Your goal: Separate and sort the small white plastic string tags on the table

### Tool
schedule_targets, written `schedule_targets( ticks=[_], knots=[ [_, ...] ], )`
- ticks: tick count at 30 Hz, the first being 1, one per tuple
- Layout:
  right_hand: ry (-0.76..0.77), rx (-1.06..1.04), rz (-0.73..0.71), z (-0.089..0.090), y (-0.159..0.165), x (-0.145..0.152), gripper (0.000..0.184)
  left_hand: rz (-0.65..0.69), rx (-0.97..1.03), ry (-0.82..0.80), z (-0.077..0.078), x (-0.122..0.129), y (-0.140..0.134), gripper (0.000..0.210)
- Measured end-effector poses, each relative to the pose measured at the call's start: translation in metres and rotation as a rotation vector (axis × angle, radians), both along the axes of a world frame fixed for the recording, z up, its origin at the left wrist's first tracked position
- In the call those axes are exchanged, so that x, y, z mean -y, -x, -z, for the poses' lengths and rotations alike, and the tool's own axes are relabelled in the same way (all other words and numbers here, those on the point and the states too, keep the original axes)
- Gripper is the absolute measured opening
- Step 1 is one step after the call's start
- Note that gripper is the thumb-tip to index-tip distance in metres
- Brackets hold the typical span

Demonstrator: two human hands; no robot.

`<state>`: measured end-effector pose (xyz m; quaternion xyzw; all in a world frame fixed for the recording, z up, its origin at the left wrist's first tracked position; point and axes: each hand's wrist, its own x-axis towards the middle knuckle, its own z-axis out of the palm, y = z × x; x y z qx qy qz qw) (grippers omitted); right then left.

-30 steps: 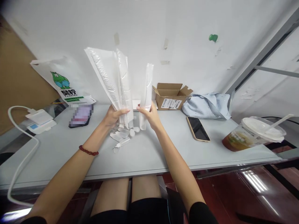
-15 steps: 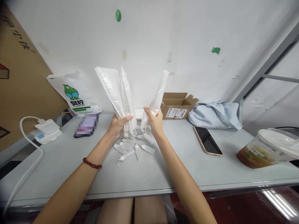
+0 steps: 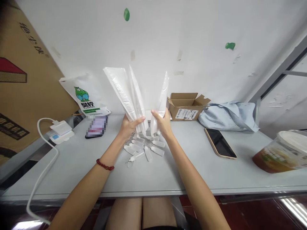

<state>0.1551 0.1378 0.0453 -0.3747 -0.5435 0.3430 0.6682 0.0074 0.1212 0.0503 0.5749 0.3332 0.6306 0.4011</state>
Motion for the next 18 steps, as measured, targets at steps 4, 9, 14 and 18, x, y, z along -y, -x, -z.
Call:
schedule_targets(
  ticks=[4,9,14,18],
  knots=[
    [0.027,0.022,-0.061,0.003,0.004,0.002,0.057,0.014,-0.01,-0.05,0.0,0.003,-0.003,0.056],
    [0.026,0.097,-0.124,0.002,0.003,0.008,0.062,-0.133,-0.076,-0.159,-0.001,0.005,-0.007,0.06],
    [0.016,0.08,-0.217,0.005,-0.005,0.01,0.063,-0.04,-0.002,-0.132,0.001,0.005,-0.01,0.056],
    [0.01,0.15,-0.255,0.006,-0.009,0.01,0.06,-0.075,-0.023,-0.117,0.002,0.006,-0.009,0.058]
  ],
)
